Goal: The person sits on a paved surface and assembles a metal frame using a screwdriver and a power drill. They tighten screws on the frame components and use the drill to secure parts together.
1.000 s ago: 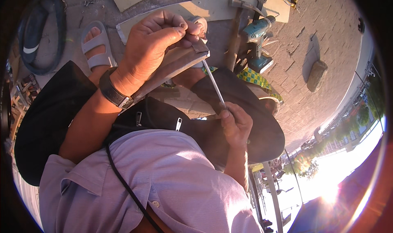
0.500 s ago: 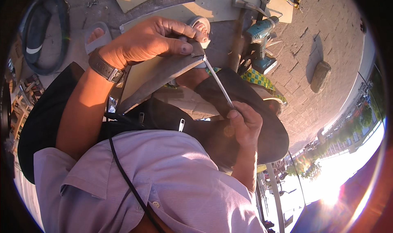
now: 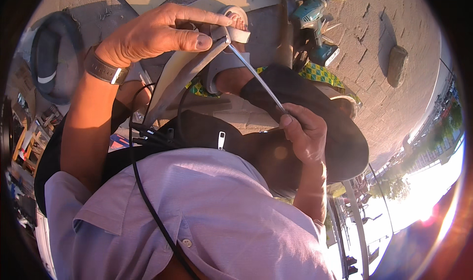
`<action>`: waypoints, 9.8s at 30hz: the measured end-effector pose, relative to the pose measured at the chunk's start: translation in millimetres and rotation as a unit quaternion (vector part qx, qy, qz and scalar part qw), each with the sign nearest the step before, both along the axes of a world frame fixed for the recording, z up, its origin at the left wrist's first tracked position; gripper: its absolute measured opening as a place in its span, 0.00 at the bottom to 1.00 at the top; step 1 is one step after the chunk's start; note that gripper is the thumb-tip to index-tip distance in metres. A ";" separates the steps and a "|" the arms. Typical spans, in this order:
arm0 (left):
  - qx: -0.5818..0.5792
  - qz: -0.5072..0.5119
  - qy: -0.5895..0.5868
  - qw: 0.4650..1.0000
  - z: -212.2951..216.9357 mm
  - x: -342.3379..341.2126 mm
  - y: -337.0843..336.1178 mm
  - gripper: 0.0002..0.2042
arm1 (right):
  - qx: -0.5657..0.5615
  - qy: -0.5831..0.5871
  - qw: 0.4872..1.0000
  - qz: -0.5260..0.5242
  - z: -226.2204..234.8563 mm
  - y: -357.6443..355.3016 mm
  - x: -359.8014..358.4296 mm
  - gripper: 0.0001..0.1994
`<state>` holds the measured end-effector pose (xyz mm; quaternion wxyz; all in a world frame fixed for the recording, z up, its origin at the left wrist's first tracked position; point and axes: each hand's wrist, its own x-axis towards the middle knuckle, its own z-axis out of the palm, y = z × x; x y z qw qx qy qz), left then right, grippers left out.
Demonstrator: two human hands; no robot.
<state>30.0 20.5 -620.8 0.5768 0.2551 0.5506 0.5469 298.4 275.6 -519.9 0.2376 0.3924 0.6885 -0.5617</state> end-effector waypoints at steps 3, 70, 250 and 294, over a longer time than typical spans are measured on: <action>-0.027 0.016 0.009 0.999 7.0 5.9 -7.1 0.25 | 0.022 -0.001 1.000 0.018 2.5 -5.3 -5.6 0.16; -0.117 0.238 0.490 0.830 30.4 100.1 21.3 0.15 | 0.027 0.063 0.994 0.082 -22.5 9.2 -3.4 0.11; -0.030 0.469 0.117 0.875 10.0 79.3 10.2 0.16 | 0.039 0.086 0.994 0.047 -14.3 -29.8 -21.9 0.14; -0.211 0.202 0.591 0.752 4.2 54.0 60.6 0.18 | 0.303 0.257 0.909 0.127 -9.5 -51.1 9.4 0.17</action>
